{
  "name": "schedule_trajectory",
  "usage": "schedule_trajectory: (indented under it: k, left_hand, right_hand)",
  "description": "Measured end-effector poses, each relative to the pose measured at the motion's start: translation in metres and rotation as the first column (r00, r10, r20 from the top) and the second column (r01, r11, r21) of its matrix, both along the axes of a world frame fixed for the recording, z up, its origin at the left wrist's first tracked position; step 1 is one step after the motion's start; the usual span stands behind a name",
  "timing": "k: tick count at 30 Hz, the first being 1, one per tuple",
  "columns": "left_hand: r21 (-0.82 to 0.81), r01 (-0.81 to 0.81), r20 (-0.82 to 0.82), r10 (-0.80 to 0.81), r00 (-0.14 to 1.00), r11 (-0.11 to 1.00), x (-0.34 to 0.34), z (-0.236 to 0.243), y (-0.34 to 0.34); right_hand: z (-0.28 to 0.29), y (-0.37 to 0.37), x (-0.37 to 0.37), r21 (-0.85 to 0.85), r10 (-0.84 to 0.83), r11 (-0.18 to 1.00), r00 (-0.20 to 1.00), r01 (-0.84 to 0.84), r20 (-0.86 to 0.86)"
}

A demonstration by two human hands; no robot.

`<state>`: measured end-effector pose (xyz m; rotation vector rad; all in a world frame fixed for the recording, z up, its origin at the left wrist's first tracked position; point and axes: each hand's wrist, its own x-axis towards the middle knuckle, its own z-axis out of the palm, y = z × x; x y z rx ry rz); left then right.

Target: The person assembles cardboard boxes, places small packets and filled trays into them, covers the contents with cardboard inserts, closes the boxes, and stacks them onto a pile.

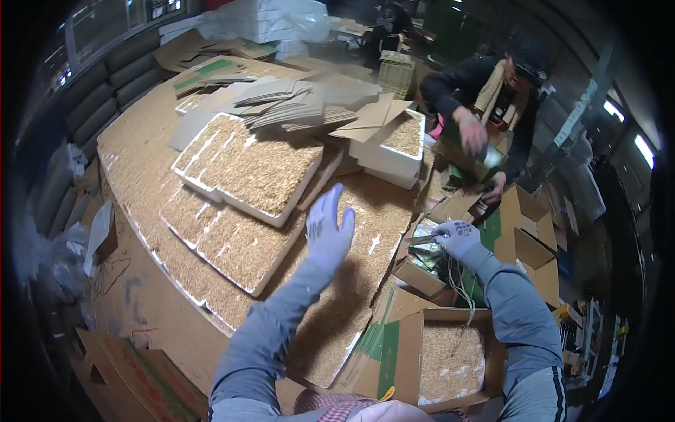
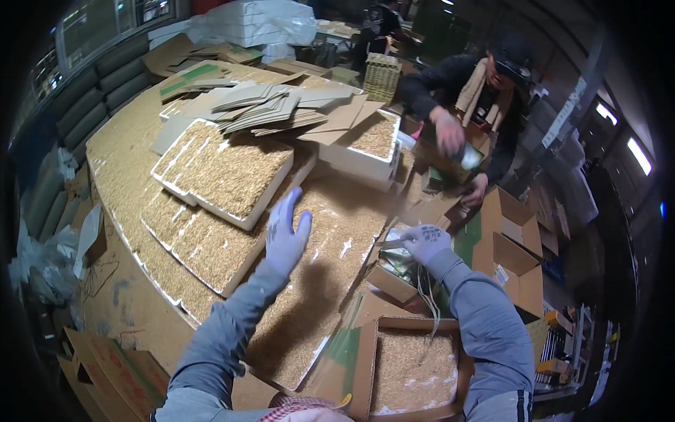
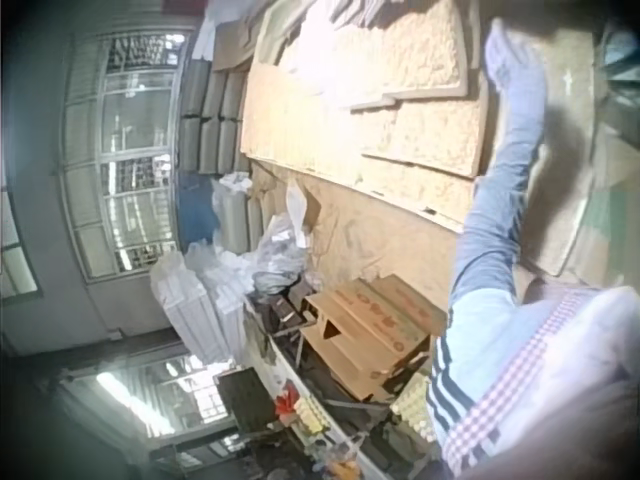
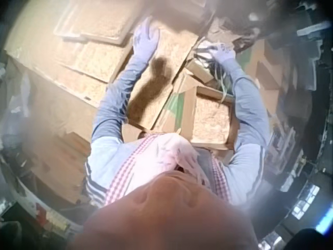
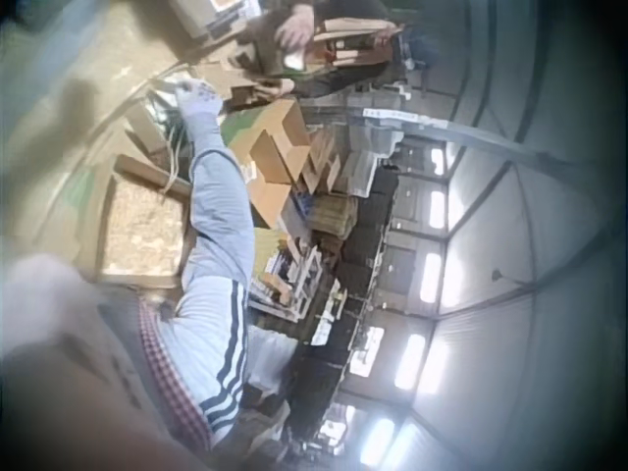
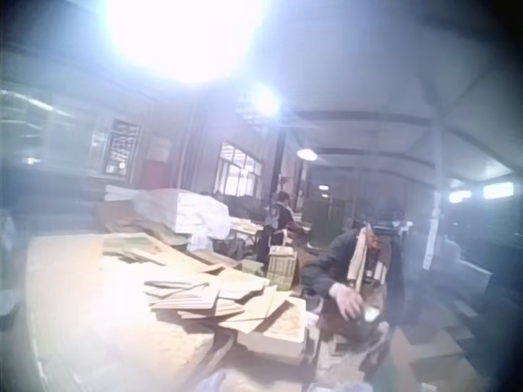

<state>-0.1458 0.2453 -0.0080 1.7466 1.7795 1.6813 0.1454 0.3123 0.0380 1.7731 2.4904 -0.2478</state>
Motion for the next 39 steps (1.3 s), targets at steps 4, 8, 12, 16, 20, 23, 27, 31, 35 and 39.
schedule_trajectory:
  k: [4, 8, 12, 16, 20, 23, 27, 31, 35, 39]
  left_hand:
    - [0.033, -0.183, -0.580, 0.168, 0.797, 0.982, -0.002, 0.021, 0.115]
    - [-0.123, -0.211, -0.802, 0.029, 0.597, 0.970, -0.030, 0.028, 0.194]
    - [0.120, -0.080, -0.751, 0.143, 0.644, 0.990, 0.004, 0.085, 0.143]
    - [0.324, 0.255, -0.520, -0.053, 0.853, 0.911, 0.069, 0.138, -0.011]
    - [-0.045, 0.782, -0.749, -0.539, 0.386, 0.622, 0.103, 0.141, -0.146]
    - [-0.682, 0.611, -0.554, -0.829, -0.075, 0.401, 0.129, 0.094, -0.207]
    - [-0.854, 0.520, -0.235, -0.874, -0.426, -0.023, 0.143, 0.101, -0.203]
    - [-0.455, 0.884, -0.438, -0.891, -0.119, 0.105, 0.148, 0.095, -0.211]
    - [0.023, 0.647, 0.300, -0.622, 0.723, 0.763, 0.124, 0.039, -0.245]
    - [-0.381, 0.461, 0.566, -0.192, 0.802, 0.802, 0.115, -0.062, -0.280]
  right_hand:
    - [0.035, -0.012, 0.014, 0.102, -0.140, 0.982, 0.979, 0.156, -0.148]
    - [0.056, -0.024, 0.012, -0.076, -0.144, 0.990, 0.825, 0.122, -0.546]
    - [0.076, -0.036, 0.068, -0.105, -0.166, 0.983, 0.486, 0.150, -0.858]
    - [0.121, -0.082, 0.151, 0.266, 0.123, 0.844, 0.314, 0.466, -0.941]
    - [0.139, -0.160, 0.141, 0.448, 0.373, 0.627, 0.259, 0.638, -0.891]
    - [0.120, -0.230, 0.127, 0.735, 0.548, 0.642, 0.539, 0.220, -0.640]
    - [0.043, -0.283, 0.099, 0.414, 0.615, 0.777, 0.714, -0.474, -0.335]
    - [0.024, -0.297, 0.113, 0.081, 0.564, 0.815, 0.756, -0.573, -0.332]
    - [0.121, -0.311, 0.161, -0.364, -0.389, 0.920, 0.462, 0.145, -0.797]
    - [0.042, -0.336, 0.296, -0.129, -0.032, 0.952, -0.330, 0.277, -0.944]
